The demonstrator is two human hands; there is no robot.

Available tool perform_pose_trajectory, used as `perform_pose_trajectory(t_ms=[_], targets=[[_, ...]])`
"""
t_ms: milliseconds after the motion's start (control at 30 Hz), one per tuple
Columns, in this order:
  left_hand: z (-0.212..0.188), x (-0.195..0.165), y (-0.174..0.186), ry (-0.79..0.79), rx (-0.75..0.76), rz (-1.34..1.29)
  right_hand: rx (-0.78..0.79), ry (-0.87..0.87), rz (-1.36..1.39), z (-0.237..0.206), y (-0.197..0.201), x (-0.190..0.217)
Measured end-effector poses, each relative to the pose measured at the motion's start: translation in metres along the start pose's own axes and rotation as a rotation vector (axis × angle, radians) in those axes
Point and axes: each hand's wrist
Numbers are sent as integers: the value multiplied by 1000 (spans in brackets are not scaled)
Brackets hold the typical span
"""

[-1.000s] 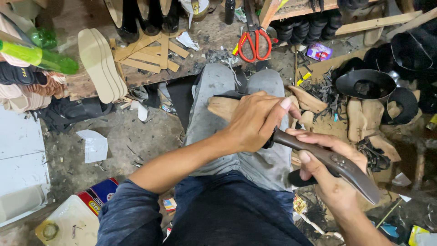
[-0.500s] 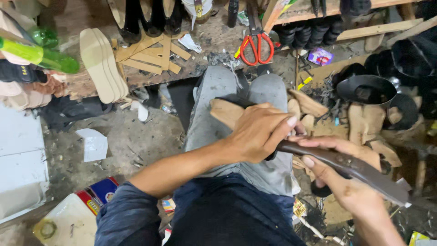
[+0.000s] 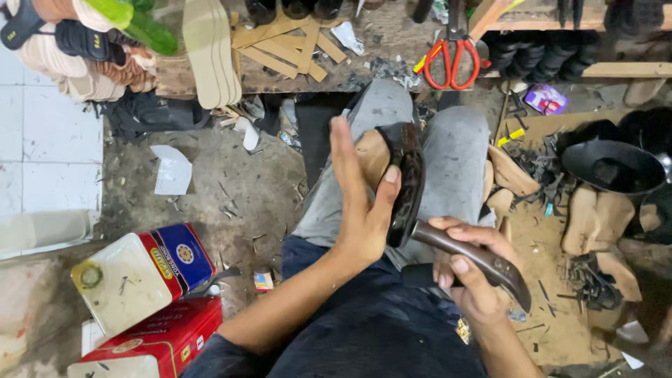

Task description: The person uses a curved metal tool to press and shape the heel and sole of a black shoe held on a wooden last. They repeatedly tap the tool against the shoe's edges, then remove the last and attach a new rubber sole piece, pressing it into place.

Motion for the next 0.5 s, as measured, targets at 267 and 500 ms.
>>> perform_pose_trajectory(t_ms=[267, 500], targets=[[-41, 22, -28, 984, 35, -1143, 26, -68, -63, -25, 0, 12], [-35, 6, -58, 1363, 171, -1019, -185, -123, -193, -47, 17, 30]])
Point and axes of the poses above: each hand's wrist, its own z-axis towards the middle knuckle, its own y-axis out of the back of the hand, x = y × z, and after that the axes turned 6 degrees about y, right-handed
